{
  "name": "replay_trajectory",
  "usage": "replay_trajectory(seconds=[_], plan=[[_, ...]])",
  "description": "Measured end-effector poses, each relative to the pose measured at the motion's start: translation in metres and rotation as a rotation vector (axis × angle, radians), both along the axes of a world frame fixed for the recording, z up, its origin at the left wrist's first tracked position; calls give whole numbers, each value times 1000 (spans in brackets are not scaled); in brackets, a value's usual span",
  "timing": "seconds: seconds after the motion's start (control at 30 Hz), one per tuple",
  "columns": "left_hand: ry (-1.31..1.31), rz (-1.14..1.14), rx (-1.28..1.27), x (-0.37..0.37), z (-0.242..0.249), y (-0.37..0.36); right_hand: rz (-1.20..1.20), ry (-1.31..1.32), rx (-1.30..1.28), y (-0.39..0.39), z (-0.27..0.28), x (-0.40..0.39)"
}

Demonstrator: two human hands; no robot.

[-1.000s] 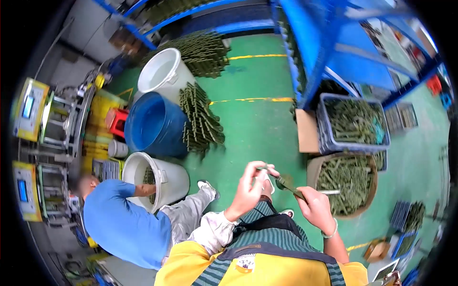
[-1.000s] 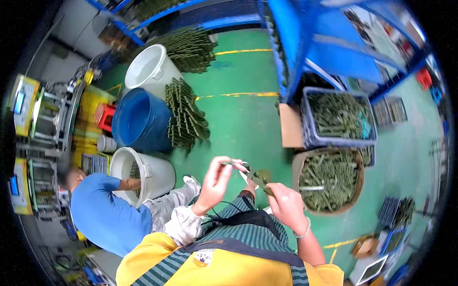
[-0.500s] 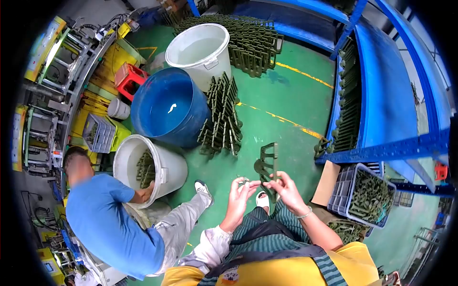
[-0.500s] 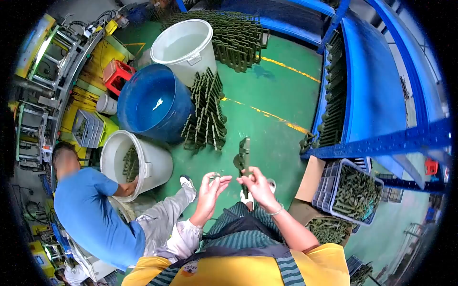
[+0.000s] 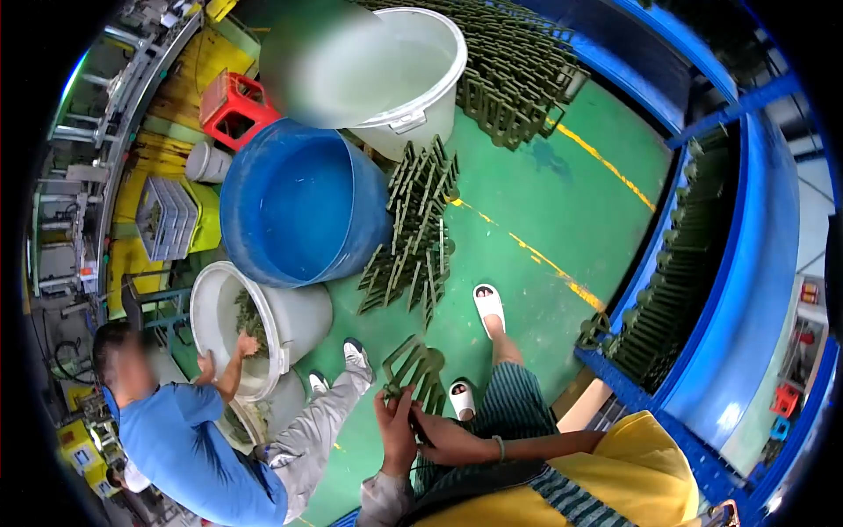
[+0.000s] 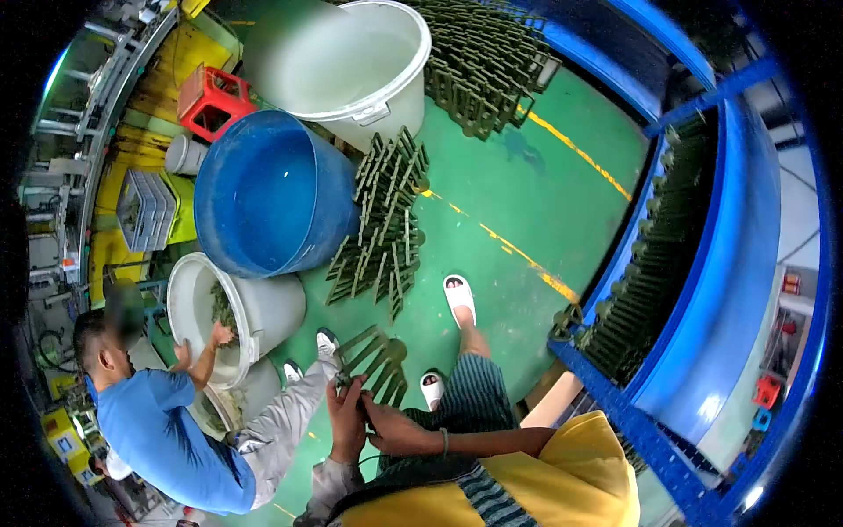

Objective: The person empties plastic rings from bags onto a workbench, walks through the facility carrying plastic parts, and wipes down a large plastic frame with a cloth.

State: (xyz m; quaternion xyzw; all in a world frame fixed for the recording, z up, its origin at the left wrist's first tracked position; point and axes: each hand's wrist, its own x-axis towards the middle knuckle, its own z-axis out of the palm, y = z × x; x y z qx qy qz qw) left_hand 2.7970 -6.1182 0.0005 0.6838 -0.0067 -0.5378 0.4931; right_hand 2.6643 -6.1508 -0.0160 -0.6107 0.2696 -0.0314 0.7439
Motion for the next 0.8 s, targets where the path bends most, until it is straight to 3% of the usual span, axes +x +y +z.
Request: replay_trajectory(seconds=[0.03,0.17,0.2,0.37,0.47,0.53,0.6,0.67,0.73,0.8], plan=[[-11,32,8,-3,0,-9,-129,-70,-27,-6,-3,0],[3,225,-7,-13,18,-22,-243,-119,15,-23,-23,-2],[-44,225,7,-12,23,-18,-117,89,10,-47,2,-2],[52,468,-151,-13,84,28,121,-22,-214,-57,45,18],[-22,556,-239,-21,97,111,394,7,-271,-27,90,38],[-81,654,-232,-31,107,175,630,-27,-445,5,118,55],[-231,717,-264,-39,128,240,676,-203,-458,59,117,71],[-336,774,-255,-63,138,319,850,-84,-485,116,140,95],[-431,926,-233,-90,150,396,874,-109,-467,183,167,108],[-510,1145,-243,-119,157,456,917,-128,-253,240,165,119]])
